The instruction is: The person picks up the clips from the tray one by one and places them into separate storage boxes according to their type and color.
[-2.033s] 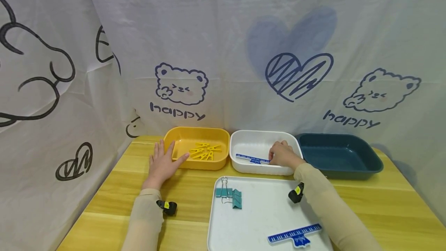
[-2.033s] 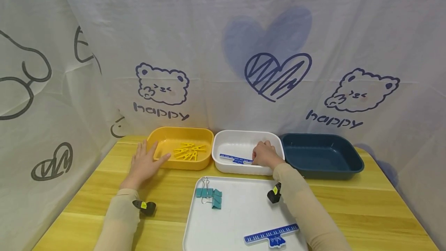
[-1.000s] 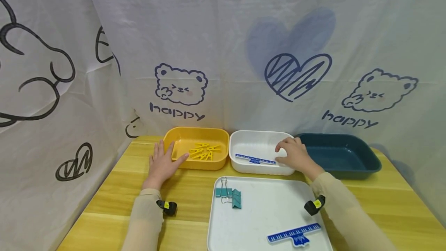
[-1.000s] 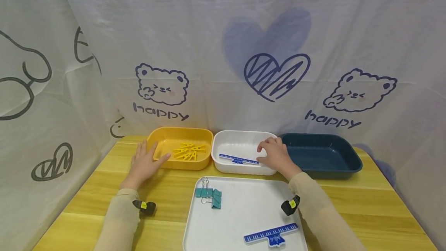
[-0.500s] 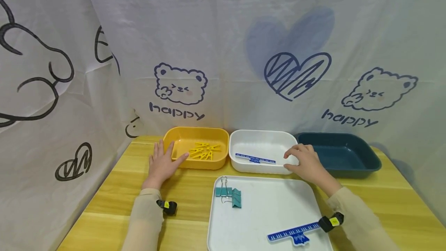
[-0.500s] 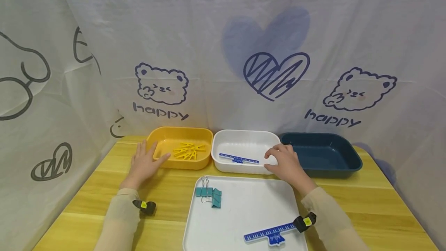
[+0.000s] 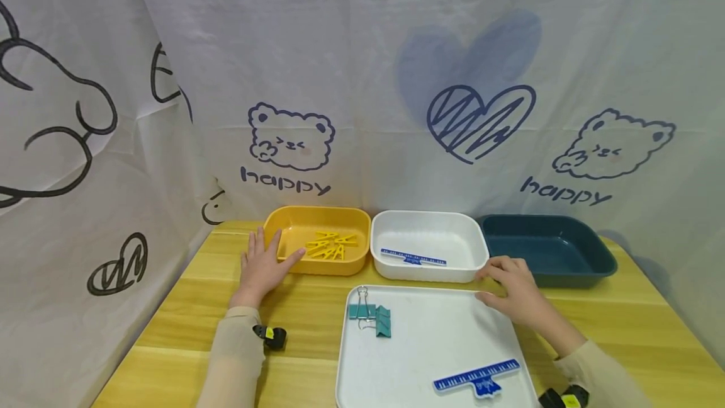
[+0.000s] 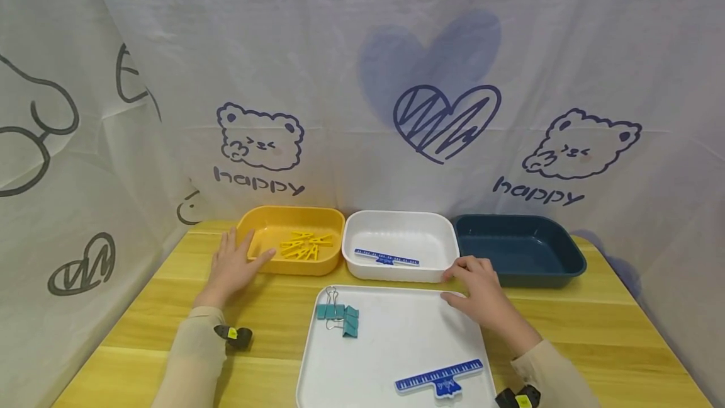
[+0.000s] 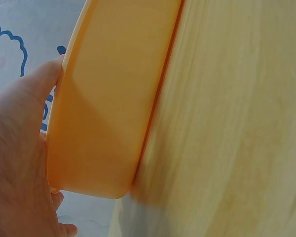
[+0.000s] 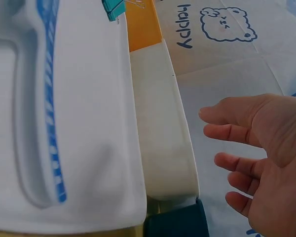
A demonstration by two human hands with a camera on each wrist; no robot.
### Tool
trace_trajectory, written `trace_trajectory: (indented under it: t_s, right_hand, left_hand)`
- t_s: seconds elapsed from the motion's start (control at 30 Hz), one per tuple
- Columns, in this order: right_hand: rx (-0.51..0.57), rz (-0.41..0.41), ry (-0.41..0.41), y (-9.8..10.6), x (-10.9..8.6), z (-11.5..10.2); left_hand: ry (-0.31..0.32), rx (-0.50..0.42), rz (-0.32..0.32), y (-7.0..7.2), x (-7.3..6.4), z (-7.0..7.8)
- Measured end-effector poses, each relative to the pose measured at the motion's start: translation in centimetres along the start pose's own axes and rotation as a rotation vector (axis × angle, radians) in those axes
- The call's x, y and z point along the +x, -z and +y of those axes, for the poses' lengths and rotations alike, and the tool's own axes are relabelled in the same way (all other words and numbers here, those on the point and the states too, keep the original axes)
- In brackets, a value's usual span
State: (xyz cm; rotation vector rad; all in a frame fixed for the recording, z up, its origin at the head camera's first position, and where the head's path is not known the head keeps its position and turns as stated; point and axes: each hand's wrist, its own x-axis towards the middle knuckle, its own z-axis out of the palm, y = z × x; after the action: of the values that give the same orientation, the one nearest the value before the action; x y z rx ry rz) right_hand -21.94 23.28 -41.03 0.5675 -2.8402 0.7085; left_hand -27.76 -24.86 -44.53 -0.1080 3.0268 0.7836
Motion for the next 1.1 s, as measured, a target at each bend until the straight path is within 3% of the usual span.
trace_trajectory:
  t_s: [0.2, 0.5, 0.67, 1.1]
  right_hand:
    - [0.009, -0.035, 0.025, 0.1, -1.6, 0.3]
    - [0.075, -0.105, -0.048, -0.3, -4.2, 1.0]
    - [0.117, -0.127, -0.043, -0.6, -5.1, 1.5]
    - [0.192, -0.355, -0.034, 0.1, -6.1, 1.9]
  left_hand:
    - [0.003, 0.005, -0.002, -0.1, 0.1, -0.1]
    - [-0.003, 0.006, 0.01, -0.4, 0.4, -0.2]
    - [-0.003, 0.006, 0.007, -0.3, 0.4, -0.3]
    - [-0.011, 0.002, 0.014, -0.4, 0.4, -0.3]
